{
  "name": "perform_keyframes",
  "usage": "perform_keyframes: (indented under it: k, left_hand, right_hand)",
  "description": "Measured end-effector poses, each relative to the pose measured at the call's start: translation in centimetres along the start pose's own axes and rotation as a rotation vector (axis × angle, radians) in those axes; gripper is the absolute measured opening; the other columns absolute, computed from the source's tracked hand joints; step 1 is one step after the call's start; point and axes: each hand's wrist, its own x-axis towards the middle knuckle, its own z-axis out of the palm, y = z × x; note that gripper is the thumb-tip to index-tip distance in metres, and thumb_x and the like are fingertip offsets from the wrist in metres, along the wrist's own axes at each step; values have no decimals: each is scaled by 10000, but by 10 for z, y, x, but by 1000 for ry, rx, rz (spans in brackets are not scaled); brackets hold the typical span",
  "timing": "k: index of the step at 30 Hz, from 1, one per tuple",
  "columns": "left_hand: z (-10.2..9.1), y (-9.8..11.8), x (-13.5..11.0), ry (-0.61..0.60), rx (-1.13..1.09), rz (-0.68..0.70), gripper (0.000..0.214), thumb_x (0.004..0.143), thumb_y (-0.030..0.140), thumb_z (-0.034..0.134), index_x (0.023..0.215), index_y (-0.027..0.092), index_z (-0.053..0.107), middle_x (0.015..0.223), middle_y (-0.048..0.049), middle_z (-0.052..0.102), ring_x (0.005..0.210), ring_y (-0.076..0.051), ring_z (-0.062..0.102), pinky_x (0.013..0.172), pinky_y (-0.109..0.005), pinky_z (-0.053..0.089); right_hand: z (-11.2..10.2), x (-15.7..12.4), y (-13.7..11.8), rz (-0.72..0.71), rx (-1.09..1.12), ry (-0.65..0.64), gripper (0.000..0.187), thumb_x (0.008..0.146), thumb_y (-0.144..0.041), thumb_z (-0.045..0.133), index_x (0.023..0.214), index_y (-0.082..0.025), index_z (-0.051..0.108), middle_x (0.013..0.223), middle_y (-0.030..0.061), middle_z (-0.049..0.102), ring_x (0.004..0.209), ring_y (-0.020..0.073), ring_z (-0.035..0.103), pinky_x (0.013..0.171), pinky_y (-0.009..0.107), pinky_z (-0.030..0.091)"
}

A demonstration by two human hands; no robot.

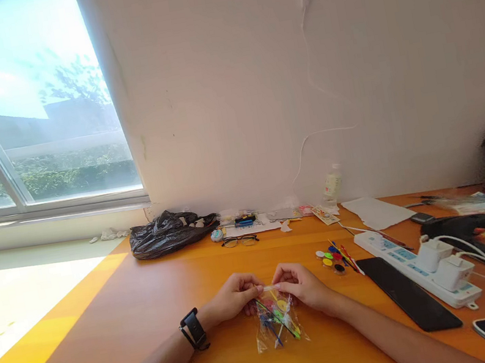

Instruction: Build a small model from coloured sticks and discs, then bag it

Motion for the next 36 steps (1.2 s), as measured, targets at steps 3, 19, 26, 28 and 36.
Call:
perform_keyframes:
  k: [3, 19, 26, 28, 36]
  left_hand:
    - [0, -2, 0, 13, 6, 0, 550, 860, 669, 617, 836, 120, 646, 702, -15, 613, 592, -110, 523, 553, -230, 377]
    - [0, -4, 0, 26, -7, -38, 570, 829, 689, 633, 827, 119, 636, 696, -11, 602, 574, -105, 515, 532, -225, 371]
    - [0, -5, 1, 16, 6, -33, 548, 835, 670, 626, 825, 123, 646, 678, -6, 599, 573, -112, 523, 543, -234, 388]
    - [0, -3, 1, 16, 3, -50, 535, 837, 661, 623, 817, 126, 635, 677, -6, 600, 566, -111, 521, 536, -232, 381]
    - [0, -1, 0, 36, 68, 5, 531, 872, 656, 588, 829, 129, 640, 702, -17, 617, 614, -122, 533, 568, -236, 399]
  right_hand:
    - [0, 1, -1, 13, 14, -1, 134, 773, -272, 704, 798, -171, 620, 715, -3, 620, 623, 133, 548, 559, 234, 409]
    - [-1, 1, 1, -17, 15, -24, 214, 816, -353, 737, 869, -169, 641, 772, 12, 641, 684, 154, 580, 617, 257, 440]
    - [1, -2, -3, -33, -99, -29, 234, 864, -395, 711, 869, -163, 677, 720, 10, 629, 654, 155, 567, 600, 258, 435]
    - [1, -2, -2, -43, -119, -24, 231, 866, -391, 711, 860, -162, 678, 725, 12, 630, 663, 156, 571, 608, 259, 442]
    - [0, -3, 1, -62, -142, -9, 206, 878, -364, 698, 854, -162, 661, 736, 8, 619, 669, 154, 575, 624, 260, 453]
